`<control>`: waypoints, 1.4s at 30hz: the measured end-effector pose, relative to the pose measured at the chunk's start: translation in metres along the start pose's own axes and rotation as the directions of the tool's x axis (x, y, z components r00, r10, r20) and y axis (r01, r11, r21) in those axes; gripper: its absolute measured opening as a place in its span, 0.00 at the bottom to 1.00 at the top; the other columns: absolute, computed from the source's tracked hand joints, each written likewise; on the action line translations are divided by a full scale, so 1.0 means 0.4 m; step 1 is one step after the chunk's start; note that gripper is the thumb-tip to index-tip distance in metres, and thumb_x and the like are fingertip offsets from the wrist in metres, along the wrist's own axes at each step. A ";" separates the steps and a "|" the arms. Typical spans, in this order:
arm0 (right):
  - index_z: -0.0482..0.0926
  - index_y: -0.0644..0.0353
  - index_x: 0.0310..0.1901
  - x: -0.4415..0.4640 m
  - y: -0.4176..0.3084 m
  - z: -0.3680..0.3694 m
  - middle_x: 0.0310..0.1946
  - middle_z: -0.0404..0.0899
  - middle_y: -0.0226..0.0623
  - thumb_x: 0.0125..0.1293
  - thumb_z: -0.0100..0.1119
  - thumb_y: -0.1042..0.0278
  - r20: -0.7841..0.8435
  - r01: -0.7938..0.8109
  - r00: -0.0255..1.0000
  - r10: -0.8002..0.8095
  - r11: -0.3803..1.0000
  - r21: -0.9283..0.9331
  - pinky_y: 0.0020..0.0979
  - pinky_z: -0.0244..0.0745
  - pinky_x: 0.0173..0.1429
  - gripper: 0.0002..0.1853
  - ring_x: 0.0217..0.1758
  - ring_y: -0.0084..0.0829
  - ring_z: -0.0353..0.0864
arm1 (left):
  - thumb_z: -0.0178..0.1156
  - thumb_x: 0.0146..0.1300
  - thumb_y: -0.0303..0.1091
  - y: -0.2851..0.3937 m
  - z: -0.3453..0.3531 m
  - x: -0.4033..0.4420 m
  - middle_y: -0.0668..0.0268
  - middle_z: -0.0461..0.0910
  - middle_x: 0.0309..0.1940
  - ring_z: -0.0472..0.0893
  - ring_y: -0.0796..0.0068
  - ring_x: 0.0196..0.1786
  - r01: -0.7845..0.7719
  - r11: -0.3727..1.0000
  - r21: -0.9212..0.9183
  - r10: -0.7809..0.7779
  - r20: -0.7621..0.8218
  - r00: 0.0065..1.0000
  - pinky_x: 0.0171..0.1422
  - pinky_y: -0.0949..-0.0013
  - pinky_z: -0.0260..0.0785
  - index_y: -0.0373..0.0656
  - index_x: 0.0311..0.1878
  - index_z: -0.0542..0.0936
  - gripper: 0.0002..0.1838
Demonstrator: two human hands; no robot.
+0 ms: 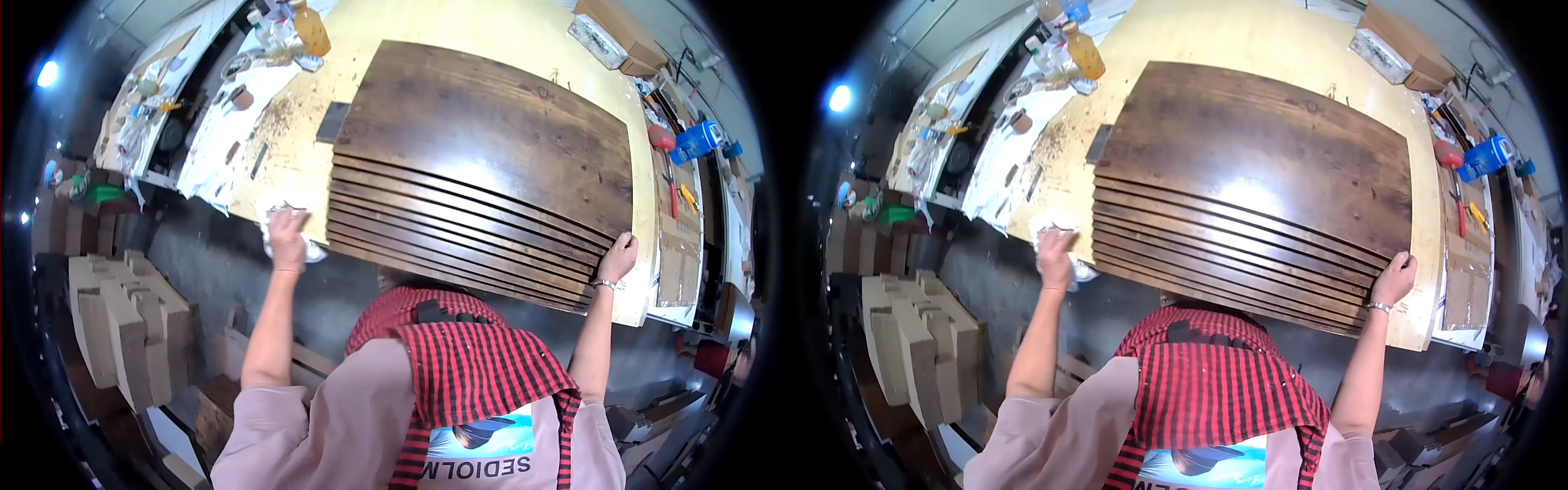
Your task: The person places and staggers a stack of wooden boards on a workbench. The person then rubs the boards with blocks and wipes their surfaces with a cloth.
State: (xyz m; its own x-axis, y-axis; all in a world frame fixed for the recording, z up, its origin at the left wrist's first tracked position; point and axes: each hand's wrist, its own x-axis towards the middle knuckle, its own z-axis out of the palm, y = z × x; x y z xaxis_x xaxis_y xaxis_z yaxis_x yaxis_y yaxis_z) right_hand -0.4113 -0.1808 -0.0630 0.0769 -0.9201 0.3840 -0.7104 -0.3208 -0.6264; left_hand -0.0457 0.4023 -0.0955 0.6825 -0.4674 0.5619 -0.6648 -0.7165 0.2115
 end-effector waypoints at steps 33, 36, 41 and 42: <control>0.79 0.74 0.32 0.499 -0.548 0.555 0.32 0.78 0.65 0.75 0.51 0.51 0.736 0.410 0.633 -0.238 0.910 -0.058 0.45 0.74 0.48 0.27 0.37 0.55 0.80 | 0.55 0.68 0.53 0.408 0.531 1.079 0.48 0.85 0.35 0.83 0.46 0.42 -0.066 0.882 -0.466 0.335 0.523 0.784 0.51 0.47 0.73 0.37 0.30 0.86 0.26; 0.84 0.73 0.36 0.484 -0.585 0.566 0.41 0.82 0.65 0.74 0.41 0.36 0.864 0.469 0.501 -0.044 0.853 -0.229 0.46 0.75 0.57 0.39 0.50 0.59 0.82 | 0.43 0.74 0.61 0.430 0.533 1.091 0.47 0.86 0.41 0.85 0.48 0.48 -0.022 0.962 -0.271 0.228 0.761 0.607 0.56 0.49 0.74 0.36 0.36 0.88 0.36; 0.84 0.71 0.47 0.420 -0.588 0.501 0.51 0.81 0.65 0.72 0.33 0.30 0.938 0.576 0.343 0.057 0.776 -0.258 0.46 0.70 0.67 0.45 0.59 0.59 0.79 | 0.36 0.76 0.64 0.423 0.457 1.040 0.44 0.84 0.48 0.83 0.44 0.53 -0.020 0.960 -0.280 0.266 0.886 0.380 0.62 0.49 0.72 0.33 0.46 0.86 0.41; 0.84 0.72 0.48 0.397 -0.596 0.474 0.52 0.80 0.66 0.72 0.33 0.30 0.947 0.596 0.312 0.081 0.759 -0.261 0.46 0.70 0.68 0.44 0.60 0.59 0.79 | 0.35 0.76 0.63 0.415 0.456 1.009 0.43 0.84 0.49 0.83 0.43 0.54 -0.041 0.954 -0.298 0.292 0.887 0.357 0.63 0.48 0.72 0.32 0.47 0.85 0.41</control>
State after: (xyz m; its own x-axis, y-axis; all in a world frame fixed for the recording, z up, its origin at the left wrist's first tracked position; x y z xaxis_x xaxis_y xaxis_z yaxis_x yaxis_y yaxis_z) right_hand -0.0973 -0.2931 0.0187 0.6285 -0.5256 -0.5733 -0.6764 -0.7332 -0.0693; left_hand 0.1749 0.0004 0.0206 0.3190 -0.8359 -0.4467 -0.7523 -0.5100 0.4172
